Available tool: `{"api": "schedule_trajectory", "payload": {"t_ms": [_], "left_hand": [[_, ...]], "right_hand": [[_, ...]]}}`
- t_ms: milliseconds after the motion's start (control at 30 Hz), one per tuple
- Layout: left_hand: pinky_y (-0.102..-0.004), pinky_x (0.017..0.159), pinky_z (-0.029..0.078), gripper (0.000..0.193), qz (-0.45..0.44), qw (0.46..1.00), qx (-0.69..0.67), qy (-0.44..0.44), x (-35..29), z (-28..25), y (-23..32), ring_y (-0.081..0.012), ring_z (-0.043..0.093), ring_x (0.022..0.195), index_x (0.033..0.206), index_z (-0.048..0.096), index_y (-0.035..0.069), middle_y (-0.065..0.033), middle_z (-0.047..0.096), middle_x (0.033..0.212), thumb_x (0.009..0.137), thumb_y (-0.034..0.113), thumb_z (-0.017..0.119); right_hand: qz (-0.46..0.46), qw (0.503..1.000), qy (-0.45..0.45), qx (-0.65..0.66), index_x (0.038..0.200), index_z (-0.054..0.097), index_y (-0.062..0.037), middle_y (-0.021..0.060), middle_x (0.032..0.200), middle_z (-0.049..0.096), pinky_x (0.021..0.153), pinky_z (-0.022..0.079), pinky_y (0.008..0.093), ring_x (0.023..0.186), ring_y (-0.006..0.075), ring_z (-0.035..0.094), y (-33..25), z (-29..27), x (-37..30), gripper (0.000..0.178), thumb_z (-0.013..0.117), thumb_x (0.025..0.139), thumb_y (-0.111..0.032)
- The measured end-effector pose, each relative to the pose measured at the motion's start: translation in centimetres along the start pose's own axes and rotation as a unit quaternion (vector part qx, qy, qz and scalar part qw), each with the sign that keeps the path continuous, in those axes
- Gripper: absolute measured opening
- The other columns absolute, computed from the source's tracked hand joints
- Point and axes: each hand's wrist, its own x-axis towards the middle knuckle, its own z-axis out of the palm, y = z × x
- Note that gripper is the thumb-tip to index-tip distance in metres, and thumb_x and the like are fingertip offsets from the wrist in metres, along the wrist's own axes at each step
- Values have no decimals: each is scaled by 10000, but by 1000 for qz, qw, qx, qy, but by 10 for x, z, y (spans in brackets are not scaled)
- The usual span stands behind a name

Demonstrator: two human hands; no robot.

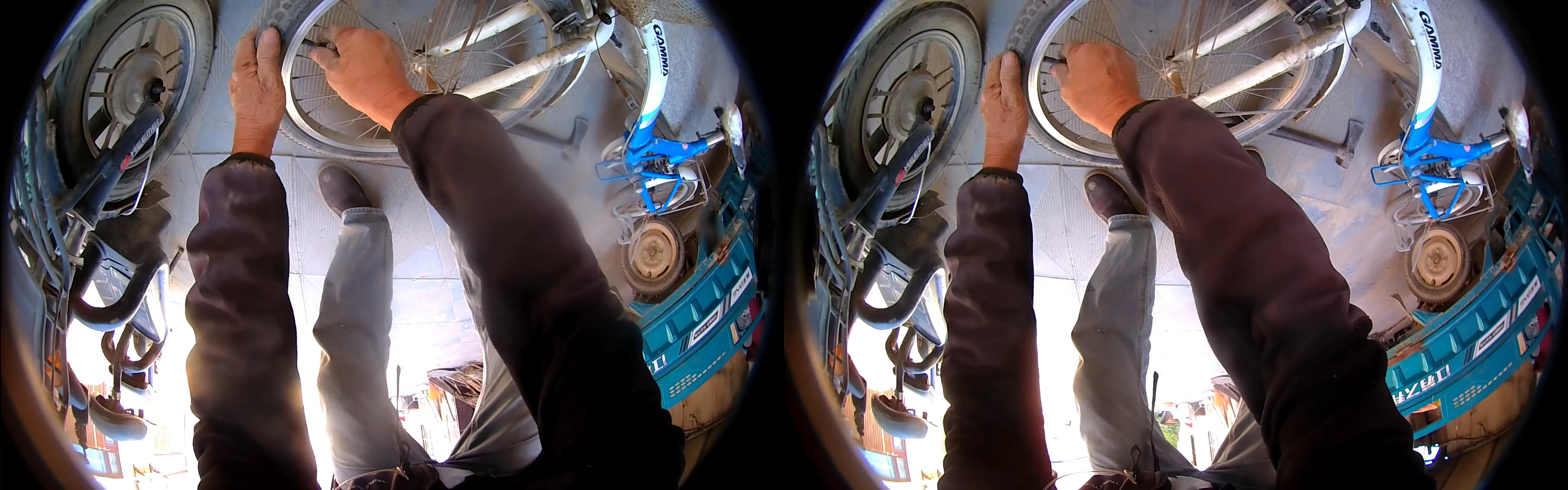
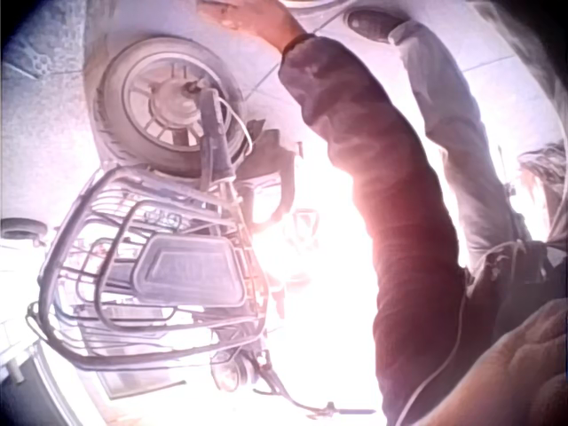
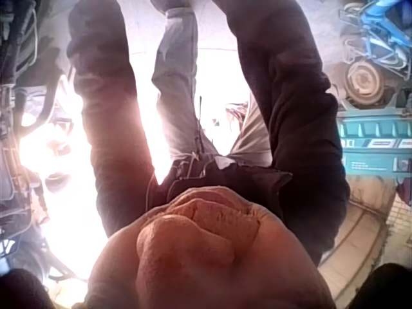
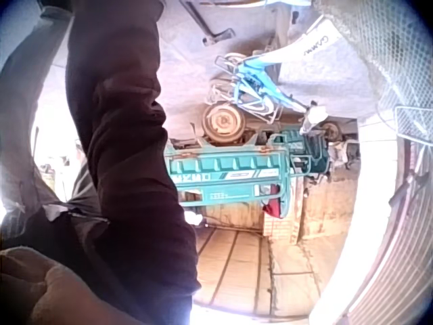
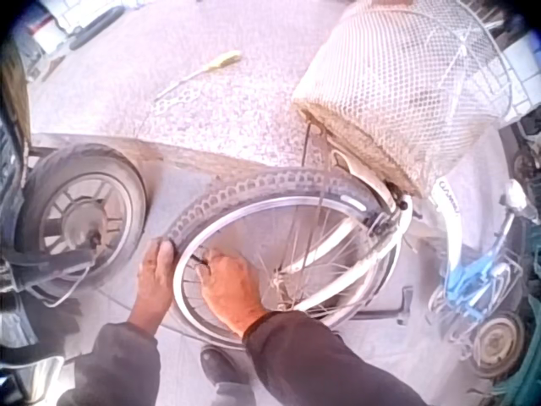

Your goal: The person uses a manual floor pump to inflate a bicycle tire. They attach the pump nozzle to the tire valve, pump air into the tire, and then remove the pump.

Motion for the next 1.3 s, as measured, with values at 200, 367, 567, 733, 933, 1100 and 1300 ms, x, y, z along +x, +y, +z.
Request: {"api": "schedule_trajectory", "payload": {"t_ms": [200,367,567,733,933,1100,1300], "left_hand": [[-389,837,429,510,11,1000,-12,0,3,1,-10,-371,570,979,1138,541,40,-206,607,1030,912,483,431],[-392,834,429,506,24,1000,-4,2,3,2,-6,-380,571,958,1132,547,46,-214,607,1009,910,485,428],[-299,826,422,555,-53,983,-173,6,6,-2,-6,-197,551,896,1059,580,-29,-122,613,964,951,472,368],[-313,827,464,607,-257,908,-281,-172,28,-17,-24,-208,612,851,1052,590,-24,-131,641,929,949,509,320],[-393,789,527,617,-310,815,-369,-323,40,-17,-35,-256,637,768,1034,572,-49,-163,633,865,952,482,270],[-378,688,570,459,-317,843,-347,-261,41,-10,-45,-257,656,714,1073,548,-39,-184,636,856,954,325,296],[-375,603,566,369,-317,861,-333,-218,41,-7,-52,-271,640,621,974,571,-81,-189,628,755,910,221,369]], "right_hand": [[-24,999,13,-18,790,639,-53,154,727,636,669,480,426,718,337,621,1,-1,2,155,629,769,-207],[-16,998,45,-33,776,609,-44,150,714,634,645,480,419,692,339,619,-1,-2,-4,160,643,762,-200],[4,999,45,-7,811,609,-32,169,713,630,632,477,427,699,338,623,-5,-19,-20,190,634,775,-217],[-34,999,21,16,883,600,-12,100,633,583,528,458,290,565,190,598,-14,-63,-94,137,633,814,-126],[304,925,-61,221,887,588,-7,92,615,589,484,411,261,499,157,542,-43,-104,-208,134,632,827,-119],[349,905,-79,231,905,575,-4,97,628,595,492,419,259,510,139,549,-41,-91,-237,145,629,836,-118],[291,924,-70,238,916,559,-9,146,677,607,525,452,299,583,268,612,-45,-93,-225,144,628,827,-99]]}}
